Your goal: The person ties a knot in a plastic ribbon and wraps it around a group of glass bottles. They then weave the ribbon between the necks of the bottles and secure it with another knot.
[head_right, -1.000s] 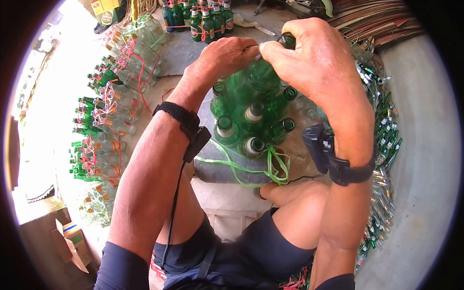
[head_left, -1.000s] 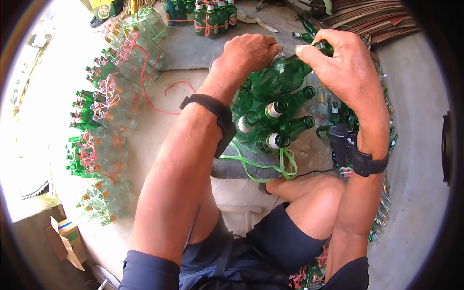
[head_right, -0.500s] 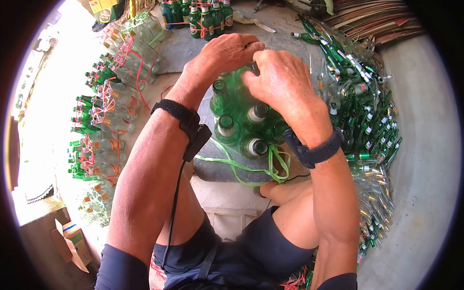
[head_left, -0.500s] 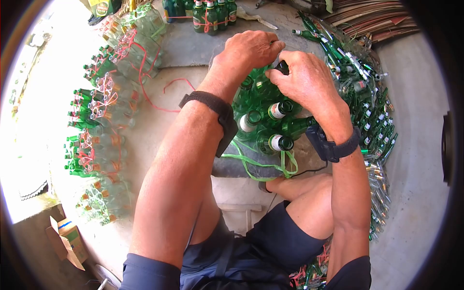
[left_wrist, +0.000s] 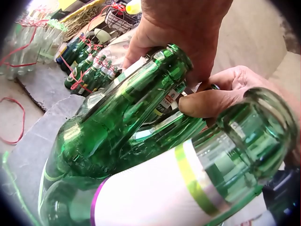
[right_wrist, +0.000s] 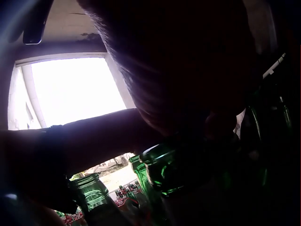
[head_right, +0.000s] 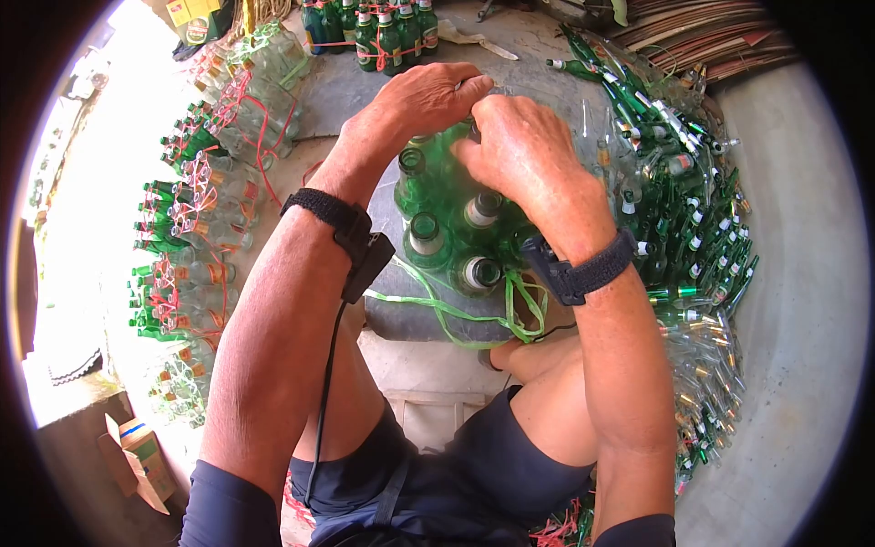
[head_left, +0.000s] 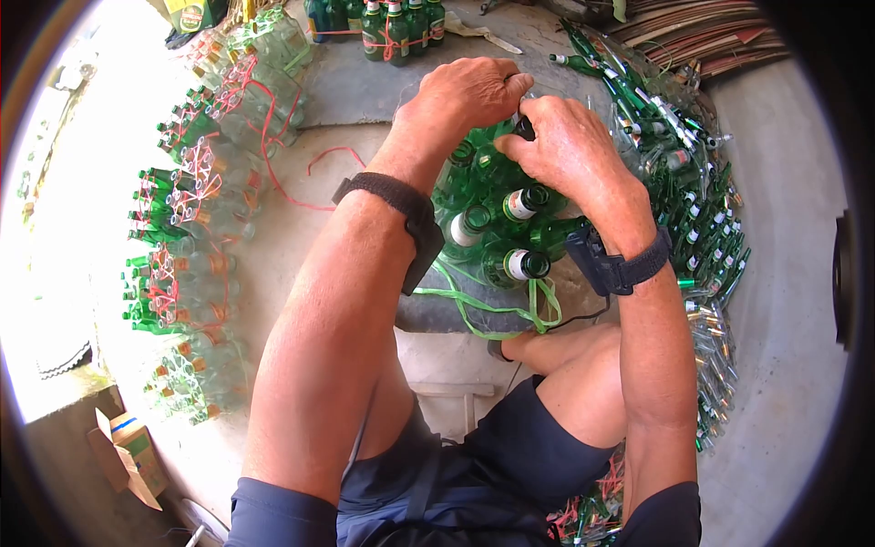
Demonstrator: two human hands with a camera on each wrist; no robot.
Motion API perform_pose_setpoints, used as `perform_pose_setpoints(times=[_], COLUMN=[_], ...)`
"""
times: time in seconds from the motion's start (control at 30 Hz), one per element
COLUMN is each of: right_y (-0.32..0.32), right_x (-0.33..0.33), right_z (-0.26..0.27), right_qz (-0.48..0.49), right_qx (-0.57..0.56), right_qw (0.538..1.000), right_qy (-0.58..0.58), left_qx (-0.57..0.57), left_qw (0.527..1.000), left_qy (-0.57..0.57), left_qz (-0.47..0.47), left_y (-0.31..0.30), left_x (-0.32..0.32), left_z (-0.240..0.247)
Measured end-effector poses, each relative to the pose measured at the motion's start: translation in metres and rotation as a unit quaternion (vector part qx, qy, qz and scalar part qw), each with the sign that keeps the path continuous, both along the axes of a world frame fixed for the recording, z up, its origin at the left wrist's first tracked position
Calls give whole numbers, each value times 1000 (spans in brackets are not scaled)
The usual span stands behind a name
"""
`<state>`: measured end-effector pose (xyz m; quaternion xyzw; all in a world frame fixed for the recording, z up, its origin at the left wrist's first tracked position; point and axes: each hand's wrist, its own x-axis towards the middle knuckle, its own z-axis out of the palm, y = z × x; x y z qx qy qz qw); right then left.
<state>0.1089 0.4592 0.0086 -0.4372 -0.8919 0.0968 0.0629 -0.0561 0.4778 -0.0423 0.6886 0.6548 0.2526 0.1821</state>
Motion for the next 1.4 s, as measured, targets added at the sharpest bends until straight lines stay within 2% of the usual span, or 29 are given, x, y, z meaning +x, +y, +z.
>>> perform_pose_setpoints(times=[0.5,0.57,0.63,0.67,0.73,0.77,0.93,1.0,1.13,1.2,1.23,1.33,1.37,1.4], right_y=[3,3,2,3,5,8,6,4,0,6,10,10,8,5], right_x=[-4,-5,-7,-7,-6,-5,-2,-3,0,3,4,3,4,3], right_z=[-9,-12,-7,-8,-18,-20,-15,-15,-6,-13,-15,-19,-18,-14], right_qz=[-5,-1,0,11,16,20,33,39,43,60,81,65,60,53], right_qx=[-14,-8,-30,-21,16,6,14,2,6,20,37,52,54,40], right_qw=[1000,1000,999,999,1000,1000,999,999,997,994,990,990,991,993], right_qy=[-19,-15,-27,-29,-5,-9,-3,30,60,84,111,112,110,102], left_qx=[-1,2,68,57,-89,286,293,279,293,331,333,358,331,334], left_qw=[1000,1000,991,991,994,927,906,918,903,871,870,805,849,847], left_qy=[-1,2,96,99,-2,190,224,211,228,239,238,359,301,298], left_qz=[-5,-10,-64,-63,-62,-151,-207,-188,-217,-272,-274,-308,-282,-285], left_y=[4,14,29,27,2,23,25,28,35,39,40,44,46,46], left_x=[0,-3,-6,-7,1,-13,-19,-17,-23,-26,-28,-32,-32,-30], left_z=[1,-11,-29,-28,21,-31,-27,-29,-34,-35,-35,-41,-44,-45])
